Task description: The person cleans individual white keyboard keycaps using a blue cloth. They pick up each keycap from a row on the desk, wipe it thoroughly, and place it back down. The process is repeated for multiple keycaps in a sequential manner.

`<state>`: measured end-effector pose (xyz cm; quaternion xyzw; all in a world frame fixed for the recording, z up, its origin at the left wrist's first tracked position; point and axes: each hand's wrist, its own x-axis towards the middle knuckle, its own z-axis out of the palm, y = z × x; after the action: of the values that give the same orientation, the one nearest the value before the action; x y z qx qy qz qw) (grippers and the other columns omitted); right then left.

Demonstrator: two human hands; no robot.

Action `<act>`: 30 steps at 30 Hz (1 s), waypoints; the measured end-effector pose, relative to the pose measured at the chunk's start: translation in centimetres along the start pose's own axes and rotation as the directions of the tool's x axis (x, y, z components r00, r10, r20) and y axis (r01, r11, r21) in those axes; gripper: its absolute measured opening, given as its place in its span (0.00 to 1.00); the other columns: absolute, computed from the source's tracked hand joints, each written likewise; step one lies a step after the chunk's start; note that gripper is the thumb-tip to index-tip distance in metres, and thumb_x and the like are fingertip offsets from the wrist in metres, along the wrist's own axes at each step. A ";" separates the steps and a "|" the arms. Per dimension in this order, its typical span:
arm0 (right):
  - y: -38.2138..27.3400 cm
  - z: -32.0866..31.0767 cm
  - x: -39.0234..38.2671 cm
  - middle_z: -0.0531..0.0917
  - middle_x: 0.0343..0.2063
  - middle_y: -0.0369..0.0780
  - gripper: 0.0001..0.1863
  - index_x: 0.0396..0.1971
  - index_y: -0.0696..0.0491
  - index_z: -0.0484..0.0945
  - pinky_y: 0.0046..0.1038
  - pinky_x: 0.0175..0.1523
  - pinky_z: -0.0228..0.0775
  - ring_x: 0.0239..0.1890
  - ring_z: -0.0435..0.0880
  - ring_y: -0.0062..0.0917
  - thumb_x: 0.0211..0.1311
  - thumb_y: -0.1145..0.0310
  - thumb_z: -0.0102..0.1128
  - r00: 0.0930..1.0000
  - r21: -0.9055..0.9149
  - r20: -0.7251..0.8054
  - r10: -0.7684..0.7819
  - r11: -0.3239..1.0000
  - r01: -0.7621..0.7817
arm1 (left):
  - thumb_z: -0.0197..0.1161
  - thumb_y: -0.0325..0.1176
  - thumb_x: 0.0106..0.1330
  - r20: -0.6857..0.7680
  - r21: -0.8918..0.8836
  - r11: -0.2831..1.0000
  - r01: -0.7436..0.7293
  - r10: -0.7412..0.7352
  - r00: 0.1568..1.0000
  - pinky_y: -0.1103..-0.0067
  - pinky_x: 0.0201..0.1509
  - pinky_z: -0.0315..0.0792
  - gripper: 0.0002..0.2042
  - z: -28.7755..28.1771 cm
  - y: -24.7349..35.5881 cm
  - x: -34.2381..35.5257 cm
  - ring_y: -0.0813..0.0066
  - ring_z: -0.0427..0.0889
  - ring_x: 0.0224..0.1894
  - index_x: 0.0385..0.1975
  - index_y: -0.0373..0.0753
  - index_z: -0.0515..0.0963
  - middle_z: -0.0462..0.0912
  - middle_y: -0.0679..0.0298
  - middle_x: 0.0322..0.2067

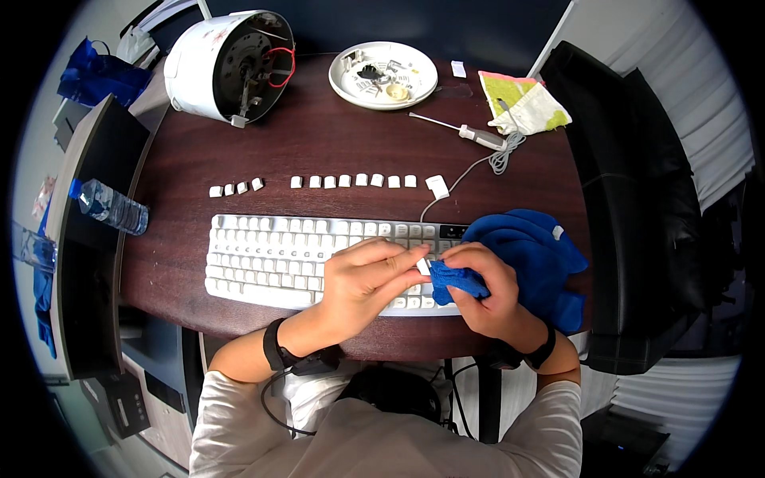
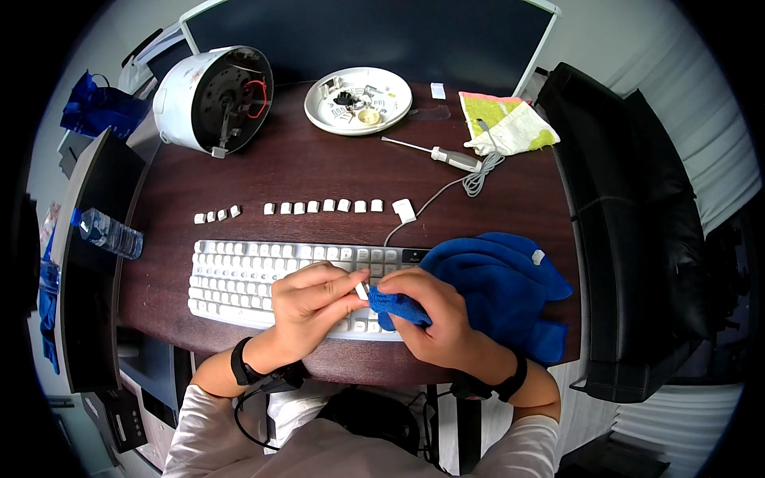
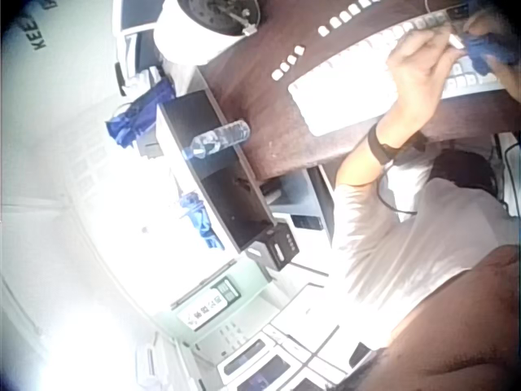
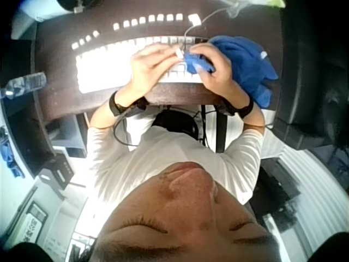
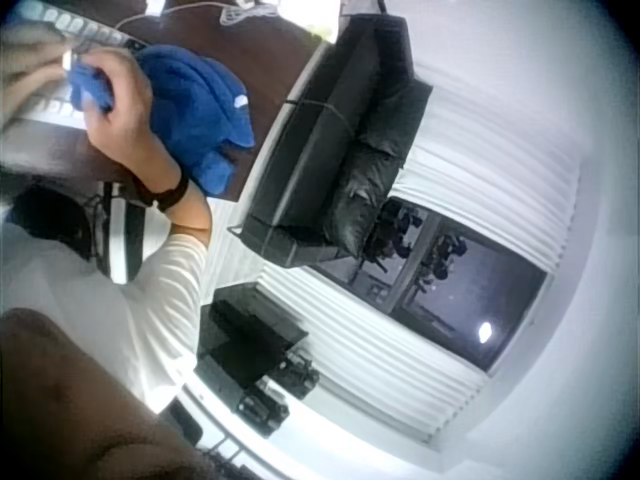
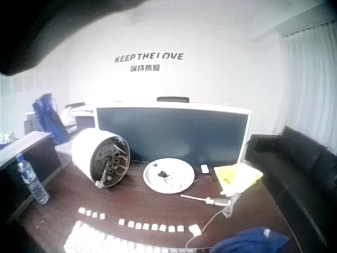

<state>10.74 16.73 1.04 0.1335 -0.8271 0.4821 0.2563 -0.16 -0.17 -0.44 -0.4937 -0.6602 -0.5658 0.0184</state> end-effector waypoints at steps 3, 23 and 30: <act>0.0 0.0 0.0 0.80 0.38 0.47 0.19 0.42 0.59 0.72 0.29 0.44 0.74 0.39 0.82 0.36 0.47 0.84 0.59 1.000 -0.029 0.010 -0.014 0.999 0.014 | 0.72 0.25 0.46 0.006 0.054 0.998 -0.039 0.039 0.999 0.83 0.25 0.68 0.19 -0.1 0.1 0.1 0.77 0.75 0.23 0.42 0.34 0.81 0.80 0.62 0.27; 1.8 0.7 -1.3 0.79 0.41 0.47 0.19 0.43 0.56 0.67 0.27 0.48 0.72 0.42 0.81 0.30 0.52 0.85 0.57 0.994 0.092 -0.083 0.069 0.994 -0.061 | 0.70 0.25 0.49 0.013 -0.025 0.999 0.028 -0.028 1.000 0.80 0.24 0.67 0.16 0.4 0.6 0.4 0.75 0.72 0.23 0.40 0.33 0.81 0.77 0.64 0.23; 0.6 -0.7 -1.1 0.75 0.44 0.51 0.19 0.45 0.56 0.61 0.27 0.52 0.67 0.43 0.76 0.27 0.55 0.84 0.53 0.990 0.101 -0.139 0.028 0.995 -0.014 | 0.67 0.25 0.54 0.088 -0.013 0.992 0.127 -0.126 0.988 0.82 0.24 0.68 0.12 -0.6 -0.1 0.9 0.76 0.75 0.22 0.39 0.31 0.81 0.80 0.60 0.25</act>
<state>11.60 17.59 0.25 0.1035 -0.7833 0.5336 0.3017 -1.02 -0.08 0.27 -0.4751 -0.6851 -0.5498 -0.0507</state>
